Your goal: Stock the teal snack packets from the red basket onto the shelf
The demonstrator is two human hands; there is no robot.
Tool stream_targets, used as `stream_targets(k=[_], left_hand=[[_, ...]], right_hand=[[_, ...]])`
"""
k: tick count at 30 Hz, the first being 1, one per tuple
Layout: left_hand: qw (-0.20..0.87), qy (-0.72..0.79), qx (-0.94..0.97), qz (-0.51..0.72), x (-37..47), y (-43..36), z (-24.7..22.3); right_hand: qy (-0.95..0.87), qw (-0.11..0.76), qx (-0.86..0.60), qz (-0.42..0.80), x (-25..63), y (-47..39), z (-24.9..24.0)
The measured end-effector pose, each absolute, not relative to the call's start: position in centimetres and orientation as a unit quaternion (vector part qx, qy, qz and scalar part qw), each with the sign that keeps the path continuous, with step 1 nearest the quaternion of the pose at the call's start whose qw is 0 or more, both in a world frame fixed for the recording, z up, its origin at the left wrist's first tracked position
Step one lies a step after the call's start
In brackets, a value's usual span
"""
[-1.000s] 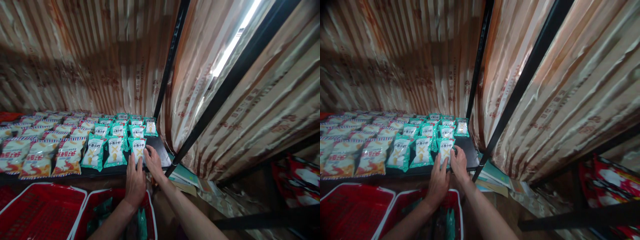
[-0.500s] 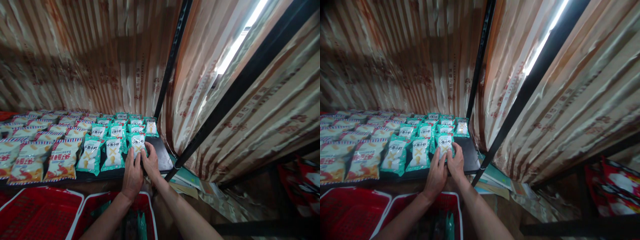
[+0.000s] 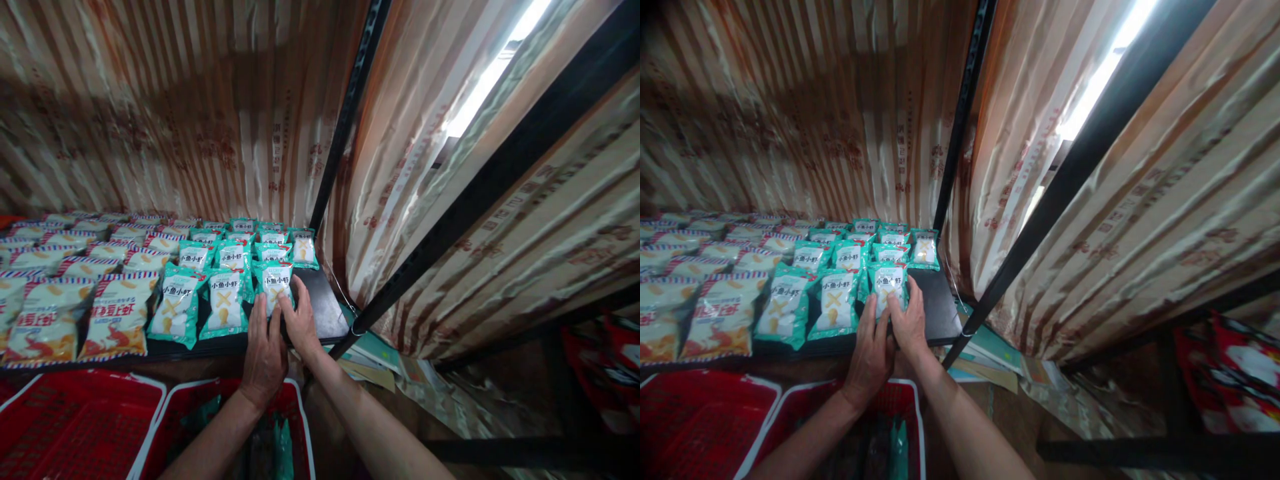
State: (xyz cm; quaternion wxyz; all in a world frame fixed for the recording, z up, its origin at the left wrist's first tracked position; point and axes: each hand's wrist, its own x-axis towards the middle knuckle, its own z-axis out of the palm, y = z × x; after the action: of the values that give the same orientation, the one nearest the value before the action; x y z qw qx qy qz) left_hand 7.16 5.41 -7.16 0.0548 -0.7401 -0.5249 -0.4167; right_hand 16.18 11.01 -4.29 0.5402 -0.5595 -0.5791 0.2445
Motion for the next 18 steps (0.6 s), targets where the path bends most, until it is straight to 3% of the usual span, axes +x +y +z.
stream_targets(k=[12, 18], left_hand=[[0.080, -0.474, -0.758, -0.440, 6.7, 4.3, -6.8], [0.000, -0.394, -0.801, -0.451, 6.3, -0.5, -6.3]], right_hand=[[-0.578, 0.538, -0.568, 0.233, 16.5, 10.1, -4.3], [-0.625, 0.556, -0.517, 0.181, 17.2, 5.5, -2.7]])
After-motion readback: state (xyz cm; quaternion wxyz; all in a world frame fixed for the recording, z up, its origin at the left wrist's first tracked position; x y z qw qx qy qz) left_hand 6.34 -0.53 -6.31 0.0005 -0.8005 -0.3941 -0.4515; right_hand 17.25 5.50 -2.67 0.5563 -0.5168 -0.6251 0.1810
